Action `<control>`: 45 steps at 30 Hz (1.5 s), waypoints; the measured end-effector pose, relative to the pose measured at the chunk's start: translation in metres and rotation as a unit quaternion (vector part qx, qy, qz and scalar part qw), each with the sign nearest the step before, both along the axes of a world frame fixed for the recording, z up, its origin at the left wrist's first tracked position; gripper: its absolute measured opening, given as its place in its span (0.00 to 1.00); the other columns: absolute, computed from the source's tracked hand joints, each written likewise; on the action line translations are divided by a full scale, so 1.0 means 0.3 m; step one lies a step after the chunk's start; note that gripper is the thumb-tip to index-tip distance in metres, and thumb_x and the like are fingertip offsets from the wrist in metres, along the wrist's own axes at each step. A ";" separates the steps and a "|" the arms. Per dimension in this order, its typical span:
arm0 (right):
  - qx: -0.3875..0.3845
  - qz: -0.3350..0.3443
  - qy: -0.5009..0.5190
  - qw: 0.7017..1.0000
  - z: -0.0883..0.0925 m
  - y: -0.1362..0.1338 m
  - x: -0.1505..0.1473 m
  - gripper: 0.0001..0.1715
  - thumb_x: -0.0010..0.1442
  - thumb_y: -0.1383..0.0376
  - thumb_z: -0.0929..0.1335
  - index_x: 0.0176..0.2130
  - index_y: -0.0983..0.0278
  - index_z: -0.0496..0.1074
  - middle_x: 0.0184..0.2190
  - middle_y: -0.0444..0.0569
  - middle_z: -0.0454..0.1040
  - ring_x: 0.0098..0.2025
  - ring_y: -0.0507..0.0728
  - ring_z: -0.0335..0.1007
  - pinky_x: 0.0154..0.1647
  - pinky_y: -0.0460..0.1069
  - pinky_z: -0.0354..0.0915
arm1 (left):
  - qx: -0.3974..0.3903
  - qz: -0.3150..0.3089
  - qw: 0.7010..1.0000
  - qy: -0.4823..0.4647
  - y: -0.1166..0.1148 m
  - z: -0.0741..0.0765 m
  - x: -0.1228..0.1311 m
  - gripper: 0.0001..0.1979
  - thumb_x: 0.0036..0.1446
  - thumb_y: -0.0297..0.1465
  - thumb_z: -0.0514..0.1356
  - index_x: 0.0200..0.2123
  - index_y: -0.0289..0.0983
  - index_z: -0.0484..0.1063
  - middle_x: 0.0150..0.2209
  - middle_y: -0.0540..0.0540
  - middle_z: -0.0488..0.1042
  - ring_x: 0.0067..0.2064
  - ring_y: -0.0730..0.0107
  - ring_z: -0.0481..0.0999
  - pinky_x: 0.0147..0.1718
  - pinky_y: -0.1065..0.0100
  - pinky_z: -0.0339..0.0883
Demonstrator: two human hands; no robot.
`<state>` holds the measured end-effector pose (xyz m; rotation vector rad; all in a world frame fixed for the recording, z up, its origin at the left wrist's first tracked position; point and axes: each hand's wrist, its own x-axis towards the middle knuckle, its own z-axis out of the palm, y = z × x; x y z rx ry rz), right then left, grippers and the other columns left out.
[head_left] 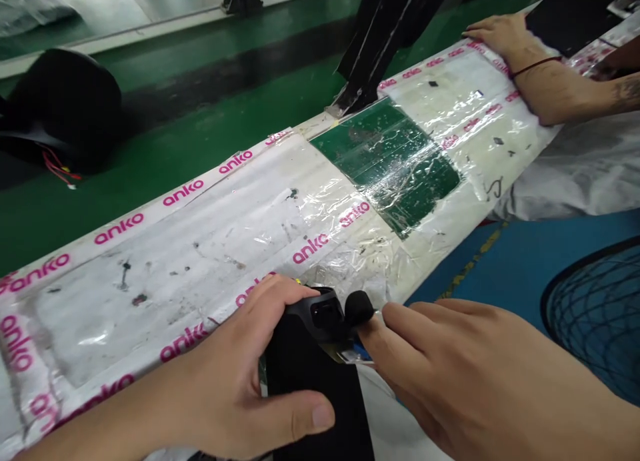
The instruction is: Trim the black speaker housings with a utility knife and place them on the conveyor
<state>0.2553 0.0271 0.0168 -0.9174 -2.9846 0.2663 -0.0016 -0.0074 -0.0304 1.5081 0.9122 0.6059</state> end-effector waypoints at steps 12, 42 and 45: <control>-0.028 0.000 -0.001 1.000 -0.004 -0.001 0.007 0.26 0.45 0.75 0.64 0.45 0.57 0.64 0.28 0.38 0.73 0.21 0.53 0.68 0.24 0.54 0.53 | -0.008 -0.006 1.000 0.002 0.000 -0.006 -0.002 0.33 0.61 0.38 0.71 0.63 0.51 0.59 0.56 0.45 0.70 0.53 0.53 0.76 0.52 0.55 0.75; -0.028 0.013 -0.058 0.998 -0.063 0.024 0.002 0.25 0.40 0.74 0.69 0.39 0.56 0.64 0.21 0.38 0.71 0.14 0.58 0.64 0.22 0.53 0.34 | -0.075 -0.019 0.996 -0.043 0.007 -0.009 0.001 0.30 0.62 0.36 0.70 0.62 0.54 0.60 0.53 0.49 0.67 0.51 0.59 0.73 0.48 0.62 0.69; -0.017 0.010 -0.059 0.998 -0.048 0.037 -0.001 0.25 0.42 0.73 0.70 0.40 0.56 0.65 0.19 0.36 0.70 0.13 0.57 0.62 0.21 0.53 0.32 | -0.061 -0.015 0.997 -0.047 0.004 -0.009 0.002 0.30 0.62 0.36 0.70 0.62 0.54 0.61 0.53 0.49 0.67 0.52 0.59 0.73 0.49 0.62 0.69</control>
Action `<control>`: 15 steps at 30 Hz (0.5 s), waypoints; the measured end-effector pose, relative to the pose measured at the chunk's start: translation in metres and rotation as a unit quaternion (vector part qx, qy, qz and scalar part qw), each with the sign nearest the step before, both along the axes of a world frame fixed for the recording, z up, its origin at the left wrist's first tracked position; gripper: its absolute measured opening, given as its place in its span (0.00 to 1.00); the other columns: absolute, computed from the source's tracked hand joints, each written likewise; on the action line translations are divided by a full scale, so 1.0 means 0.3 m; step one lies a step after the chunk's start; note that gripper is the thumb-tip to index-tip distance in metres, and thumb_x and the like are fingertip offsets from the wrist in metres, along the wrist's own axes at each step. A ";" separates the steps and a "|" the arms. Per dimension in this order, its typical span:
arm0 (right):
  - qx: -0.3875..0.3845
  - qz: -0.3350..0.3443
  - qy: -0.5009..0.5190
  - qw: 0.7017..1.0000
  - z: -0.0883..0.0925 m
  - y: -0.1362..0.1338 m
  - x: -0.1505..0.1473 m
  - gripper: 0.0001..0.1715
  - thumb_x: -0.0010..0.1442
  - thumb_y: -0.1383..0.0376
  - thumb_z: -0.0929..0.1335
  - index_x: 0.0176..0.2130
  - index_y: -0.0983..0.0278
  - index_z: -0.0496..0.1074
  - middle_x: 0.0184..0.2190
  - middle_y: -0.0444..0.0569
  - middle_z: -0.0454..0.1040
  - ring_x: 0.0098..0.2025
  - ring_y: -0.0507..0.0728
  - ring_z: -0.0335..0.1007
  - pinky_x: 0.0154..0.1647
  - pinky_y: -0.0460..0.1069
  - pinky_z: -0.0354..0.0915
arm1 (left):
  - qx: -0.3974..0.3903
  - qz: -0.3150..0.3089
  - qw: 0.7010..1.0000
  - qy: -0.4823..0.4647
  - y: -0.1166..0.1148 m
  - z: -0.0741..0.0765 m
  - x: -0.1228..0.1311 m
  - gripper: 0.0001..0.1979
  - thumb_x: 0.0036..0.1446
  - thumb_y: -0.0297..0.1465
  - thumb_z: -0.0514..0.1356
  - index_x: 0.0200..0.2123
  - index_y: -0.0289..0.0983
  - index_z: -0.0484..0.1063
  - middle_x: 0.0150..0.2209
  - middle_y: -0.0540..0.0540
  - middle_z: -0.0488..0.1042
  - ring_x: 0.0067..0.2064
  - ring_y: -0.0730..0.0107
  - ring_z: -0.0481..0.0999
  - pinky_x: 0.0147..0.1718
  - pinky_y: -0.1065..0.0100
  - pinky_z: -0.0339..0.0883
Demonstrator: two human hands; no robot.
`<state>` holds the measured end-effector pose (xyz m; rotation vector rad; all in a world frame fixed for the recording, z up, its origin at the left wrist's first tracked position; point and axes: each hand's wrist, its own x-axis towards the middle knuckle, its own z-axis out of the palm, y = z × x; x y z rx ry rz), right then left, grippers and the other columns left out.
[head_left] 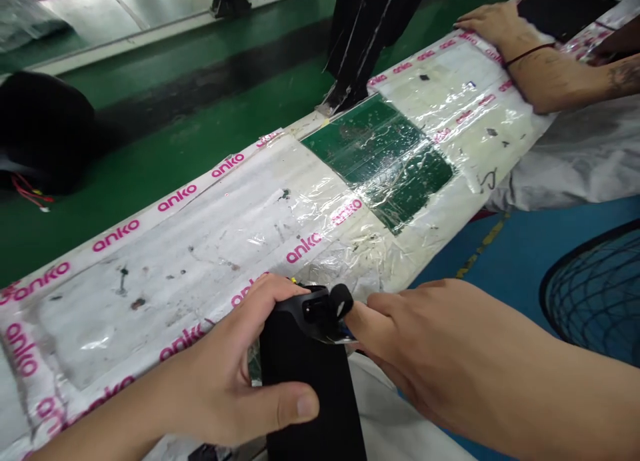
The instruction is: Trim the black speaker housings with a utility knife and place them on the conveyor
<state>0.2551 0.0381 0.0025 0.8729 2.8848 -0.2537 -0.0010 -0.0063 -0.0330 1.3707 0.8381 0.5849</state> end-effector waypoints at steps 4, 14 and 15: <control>-0.009 0.032 0.011 0.999 0.076 0.044 0.050 0.16 0.52 0.74 0.68 0.34 0.55 0.61 0.19 0.37 0.68 0.14 0.55 0.62 0.19 0.53 0.37 | 0.026 0.014 0.999 0.029 -0.010 -0.001 -0.008 0.30 0.63 0.38 0.69 0.63 0.54 0.60 0.54 0.47 0.67 0.53 0.56 0.73 0.48 0.60 0.70; -0.279 -0.343 0.211 0.872 -0.011 -0.211 0.042 0.31 0.51 0.55 0.81 0.51 0.53 0.71 0.33 0.40 0.79 0.33 0.60 0.78 0.29 0.48 0.73 | 0.102 0.129 0.969 0.185 -0.130 0.018 0.058 0.41 0.64 0.39 0.66 0.70 0.57 0.43 0.64 0.41 0.54 0.61 0.43 0.67 0.54 0.42 0.73; -0.318 -0.381 0.216 0.841 -0.028 -0.229 0.031 0.31 0.49 0.56 0.81 0.50 0.53 0.72 0.33 0.41 0.78 0.33 0.60 0.78 0.29 0.48 0.72 | 0.111 0.127 0.969 0.181 -0.137 0.016 0.054 0.43 0.63 0.37 0.66 0.71 0.57 0.41 0.65 0.40 0.53 0.62 0.43 0.66 0.55 0.43 0.73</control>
